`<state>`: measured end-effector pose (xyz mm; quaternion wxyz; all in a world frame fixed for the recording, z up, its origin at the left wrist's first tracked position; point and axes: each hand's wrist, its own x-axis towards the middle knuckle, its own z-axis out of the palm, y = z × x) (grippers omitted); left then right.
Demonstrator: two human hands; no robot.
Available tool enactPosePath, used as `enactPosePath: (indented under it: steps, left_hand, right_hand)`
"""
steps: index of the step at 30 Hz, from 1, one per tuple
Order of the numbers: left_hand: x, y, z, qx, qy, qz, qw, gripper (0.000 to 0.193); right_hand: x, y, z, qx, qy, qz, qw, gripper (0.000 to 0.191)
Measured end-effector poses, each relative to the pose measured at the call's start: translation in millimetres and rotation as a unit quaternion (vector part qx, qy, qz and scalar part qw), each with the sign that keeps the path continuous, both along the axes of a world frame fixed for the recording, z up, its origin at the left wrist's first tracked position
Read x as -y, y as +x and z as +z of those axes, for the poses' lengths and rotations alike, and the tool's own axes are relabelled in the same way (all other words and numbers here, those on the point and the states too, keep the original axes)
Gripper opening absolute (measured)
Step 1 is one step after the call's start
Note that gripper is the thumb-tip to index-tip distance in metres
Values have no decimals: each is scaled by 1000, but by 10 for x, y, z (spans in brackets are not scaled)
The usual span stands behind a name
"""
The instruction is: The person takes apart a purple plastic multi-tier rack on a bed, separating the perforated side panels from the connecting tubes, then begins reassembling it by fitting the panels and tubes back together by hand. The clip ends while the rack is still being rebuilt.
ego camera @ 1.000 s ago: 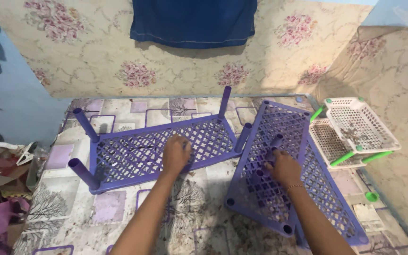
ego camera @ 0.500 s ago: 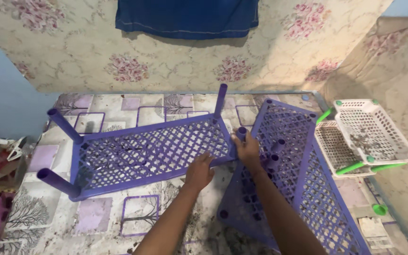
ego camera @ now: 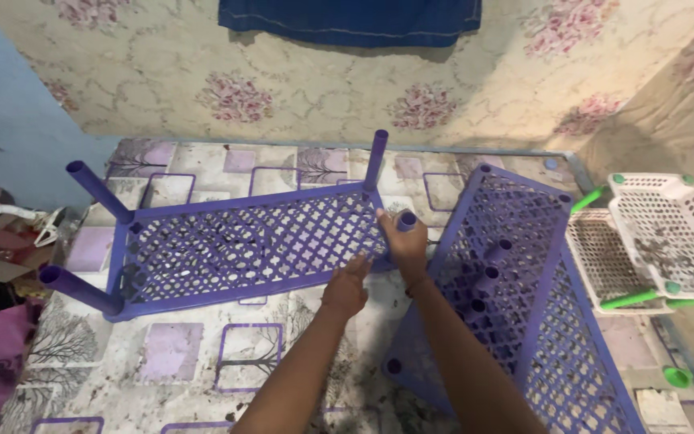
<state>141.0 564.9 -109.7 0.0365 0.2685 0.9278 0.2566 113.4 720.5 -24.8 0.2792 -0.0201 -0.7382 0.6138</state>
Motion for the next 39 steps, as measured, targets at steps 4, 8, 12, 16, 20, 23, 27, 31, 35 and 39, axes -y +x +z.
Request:
enactPosePath:
  steps: [4, 8, 12, 16, 20, 23, 27, 31, 35, 39]
  left_hand:
    - [26, -79, 42, 3, -15, -21, 1000, 75]
    - [14, -75, 55, 9, -19, -13, 1000, 75]
    - [-7, -71, 47, 12, -27, -27, 999, 76]
    - [-10, -133, 41, 7, -22, -33, 999, 71]
    - [6, -226, 44, 31, 20, -37, 999, 67]
    - [9, -239, 20, 51, 45, -29, 997, 67]
    - [-20, -244, -8, 33, 51, -26, 998, 63]
    - [-49, -279, -73, 40, 55, -19, 998, 60]
    - [-63, -326, -161, 36, 63, -16, 997, 59]
    - [-72, -360, -198, 29, 71, -13, 997, 57]
  right_hand:
    - [-210, -80, 160, 103, -32, 161, 981, 38]
    - [-453, -282, 421, 77, -196, 291, 933, 28]
    - [-489, -270, 569, 40, -284, 161, 945, 24]
    - [-427, -168, 575, 128, -241, 43, 961, 19]
    - [-546, -237, 505, 177, -13, -68, 982, 40]
    - [-807, -337, 456, 224, 182, -142, 947, 49]
    - [-1063, -436, 383, 270, 308, -162, 898, 59]
    - [-1086, -503, 209, 324, 407, -129, 844, 57]
    - [-1045, -590, -84, 303, 459, -99, 829, 59]
    - [-1032, -592, -418, 248, 494, -118, 825, 57]
